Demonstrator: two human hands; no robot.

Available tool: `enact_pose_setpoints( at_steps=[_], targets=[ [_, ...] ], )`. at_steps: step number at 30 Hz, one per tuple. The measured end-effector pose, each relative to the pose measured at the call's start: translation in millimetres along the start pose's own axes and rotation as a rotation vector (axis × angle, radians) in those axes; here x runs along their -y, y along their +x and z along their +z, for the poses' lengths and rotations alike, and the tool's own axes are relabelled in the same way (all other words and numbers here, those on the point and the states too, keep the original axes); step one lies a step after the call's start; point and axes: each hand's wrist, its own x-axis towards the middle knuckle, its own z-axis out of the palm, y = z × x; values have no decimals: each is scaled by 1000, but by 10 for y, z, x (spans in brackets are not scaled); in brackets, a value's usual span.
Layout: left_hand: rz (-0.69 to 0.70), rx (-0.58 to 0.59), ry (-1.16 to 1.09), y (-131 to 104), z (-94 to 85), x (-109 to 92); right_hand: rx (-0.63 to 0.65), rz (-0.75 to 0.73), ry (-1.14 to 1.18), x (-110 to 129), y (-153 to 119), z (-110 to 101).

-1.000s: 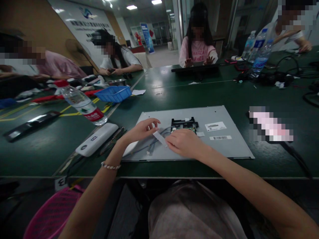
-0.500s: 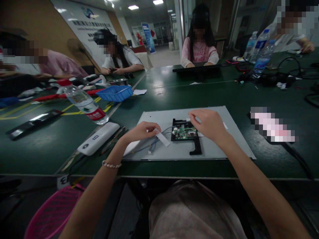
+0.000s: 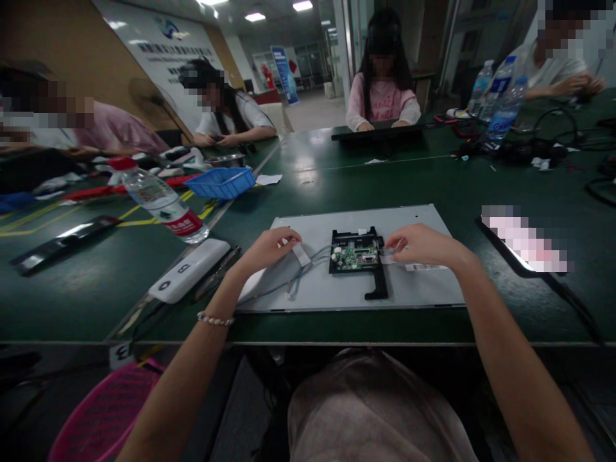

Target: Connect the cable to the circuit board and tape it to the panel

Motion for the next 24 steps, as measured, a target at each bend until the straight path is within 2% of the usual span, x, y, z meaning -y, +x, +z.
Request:
enact_pose_setpoints(
  at_steps=[5,9,14,18,21,24],
  targets=[
    [-43,-130,193,-20,7,44,9,-28,-53,-22,76,89],
    [-37,-167,243,-31,-12,-4,44,-8,-50,-45,89,52],
    [-17,-191,234,-19,-35,-75,-97,166,-97,-223,49,-64],
    [11,-230,232,-14,-45,-106,-204,276,-228,-419,56,-55],
    [14,-275,235,-17,-51,-126,-305,234,-244,-400,125,-21],
    [12,-311,243,-23,-62,-144,-303,124,-224,-214,238,-6]
  ],
)
